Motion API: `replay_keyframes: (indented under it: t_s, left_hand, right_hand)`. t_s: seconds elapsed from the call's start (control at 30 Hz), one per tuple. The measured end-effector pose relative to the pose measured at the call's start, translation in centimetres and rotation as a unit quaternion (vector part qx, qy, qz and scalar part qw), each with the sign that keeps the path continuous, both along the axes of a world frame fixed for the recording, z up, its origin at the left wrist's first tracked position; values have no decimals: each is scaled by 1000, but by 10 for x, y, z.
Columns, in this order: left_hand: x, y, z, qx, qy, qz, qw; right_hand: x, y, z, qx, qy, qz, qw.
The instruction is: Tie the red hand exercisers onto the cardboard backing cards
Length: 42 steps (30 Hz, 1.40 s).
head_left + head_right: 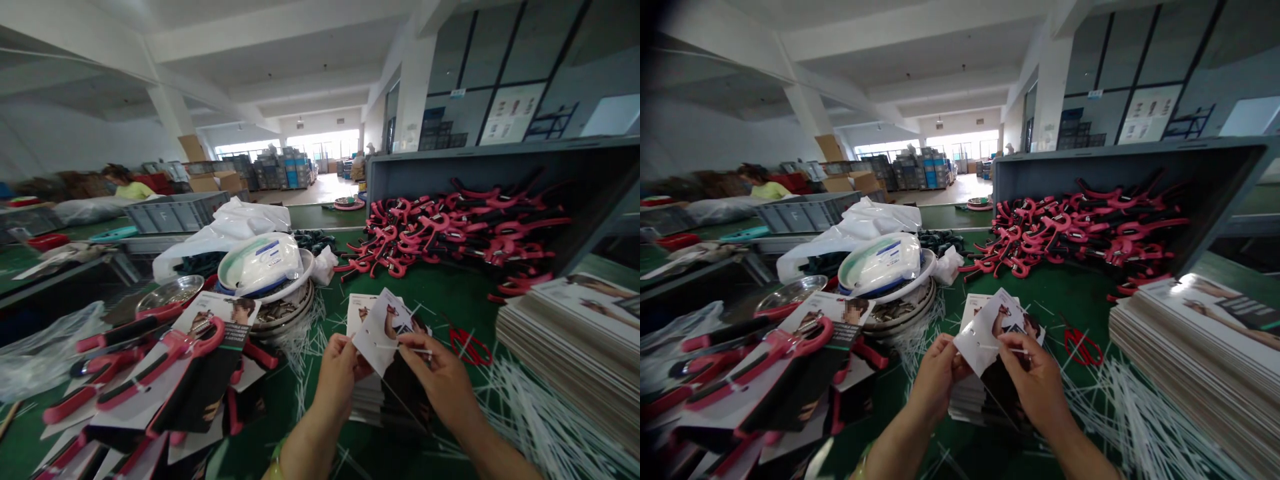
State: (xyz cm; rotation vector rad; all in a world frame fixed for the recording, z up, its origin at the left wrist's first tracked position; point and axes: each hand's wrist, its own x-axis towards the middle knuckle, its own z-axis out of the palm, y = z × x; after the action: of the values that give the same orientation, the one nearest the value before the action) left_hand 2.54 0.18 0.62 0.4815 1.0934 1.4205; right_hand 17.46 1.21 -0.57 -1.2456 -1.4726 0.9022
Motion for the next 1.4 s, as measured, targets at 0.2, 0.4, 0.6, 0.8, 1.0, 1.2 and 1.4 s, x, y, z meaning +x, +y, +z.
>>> replay_keyframes:
  t_s: [0.2, 0.4, 0.6, 0.8, 1.0, 1.2, 1.4]
  left_hand:
    - [-4, 2, -4, 29, -71, 0, 997]
    - [-4, 0, 0, 9, -103, -6, 995]
    - [0, -1, -4, -11, -120, -21, 992]
    - [2, -1, -7, -21, -122, -35, 992]
    - [3, -3, -5, 65, -83, -40, 994]
    - [5, -7, 4, 151, 9, -21, 988]
    - [12, 4, 9, 155, -57, -4, 986]
  right_hand:
    - [11, -10, -6, 275, -253, -16, 928]
    - [7, -19, 0, 357, -387, -81, 847]
    - [-3, -19, -9, 323, -468, -64, 820]
    - [4, -13, -27, 342, -454, -106, 816]
    - [15, -13, -9, 431, -441, -79, 783]
    - [18, -17, 25, 483, -429, -58, 761]
    - [24, -16, 31, 474, -436, -65, 762]
